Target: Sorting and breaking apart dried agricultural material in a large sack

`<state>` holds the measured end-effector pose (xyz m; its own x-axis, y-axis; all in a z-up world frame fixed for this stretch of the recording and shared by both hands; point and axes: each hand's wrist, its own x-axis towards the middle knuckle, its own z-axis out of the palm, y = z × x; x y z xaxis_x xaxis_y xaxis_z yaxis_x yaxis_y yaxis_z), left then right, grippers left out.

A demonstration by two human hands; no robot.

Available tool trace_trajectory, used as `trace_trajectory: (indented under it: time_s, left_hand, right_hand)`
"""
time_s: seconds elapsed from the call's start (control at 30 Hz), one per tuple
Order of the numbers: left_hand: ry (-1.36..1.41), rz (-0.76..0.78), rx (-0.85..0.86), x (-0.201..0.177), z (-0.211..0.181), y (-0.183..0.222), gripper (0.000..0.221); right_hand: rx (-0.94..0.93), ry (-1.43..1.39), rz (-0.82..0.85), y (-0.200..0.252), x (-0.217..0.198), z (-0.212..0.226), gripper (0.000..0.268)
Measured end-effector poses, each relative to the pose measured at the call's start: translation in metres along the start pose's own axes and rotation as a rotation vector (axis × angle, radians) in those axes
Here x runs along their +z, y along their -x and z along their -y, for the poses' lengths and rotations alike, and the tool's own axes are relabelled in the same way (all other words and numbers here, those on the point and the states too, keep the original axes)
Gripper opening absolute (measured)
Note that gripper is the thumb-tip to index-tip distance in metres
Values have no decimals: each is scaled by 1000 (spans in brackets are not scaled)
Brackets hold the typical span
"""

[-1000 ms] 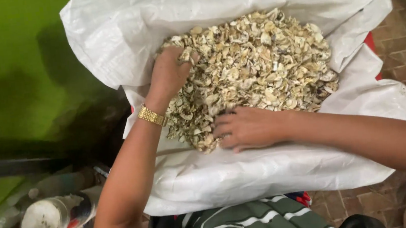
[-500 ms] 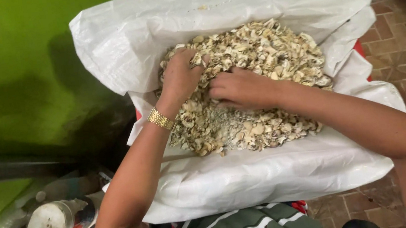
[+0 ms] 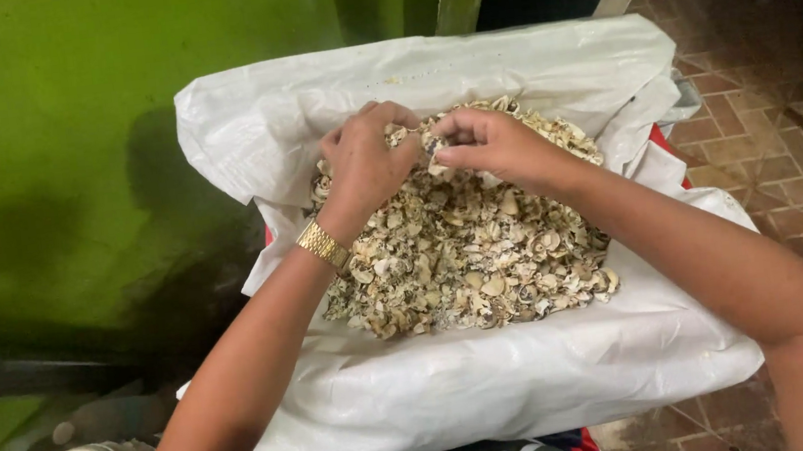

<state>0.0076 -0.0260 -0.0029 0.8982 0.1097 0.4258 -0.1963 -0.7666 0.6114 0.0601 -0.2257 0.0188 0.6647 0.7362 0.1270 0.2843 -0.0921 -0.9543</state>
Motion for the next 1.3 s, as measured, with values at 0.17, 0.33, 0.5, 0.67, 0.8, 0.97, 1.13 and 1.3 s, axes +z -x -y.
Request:
trace_trajectory:
  time_s: [0.17, 0.33, 0.5, 0.67, 0.8, 0.97, 1.13, 1.3]
  left_hand:
    - [70, -18, 26, 12, -18, -4, 16]
    - [143, 58, 51, 42, 5, -29, 17]
    - [328, -95, 144, 34, -4, -18, 15]
    - [224, 16, 291, 25, -13, -8, 25]
    - [127, 54, 279, 33, -9, -14, 41]
    - [51, 23, 325, 56, 12, -12, 36]
    - [-135, -3, 346, 63, 21, -12, 32]
    - [-200, -1, 421, 55, 14, -14, 18]
  right_hand:
    - [88, -207, -67, 8, 11, -5, 22]
    - [133, -382, -97, -9, 1, -31, 26]
    - [32, -346, -132, -10, 0, -32, 40]
    - [135, -436, -144, -23, -13, -35, 19]
    - [223, -476, -158, -39, -16, -54, 23]
    - [230, -426, -162, -30, -6, -41, 25]
    - [237, -403, -158, -23, -1, -34, 26]
    - [197, -267, -231, -24, -5, -56, 29]
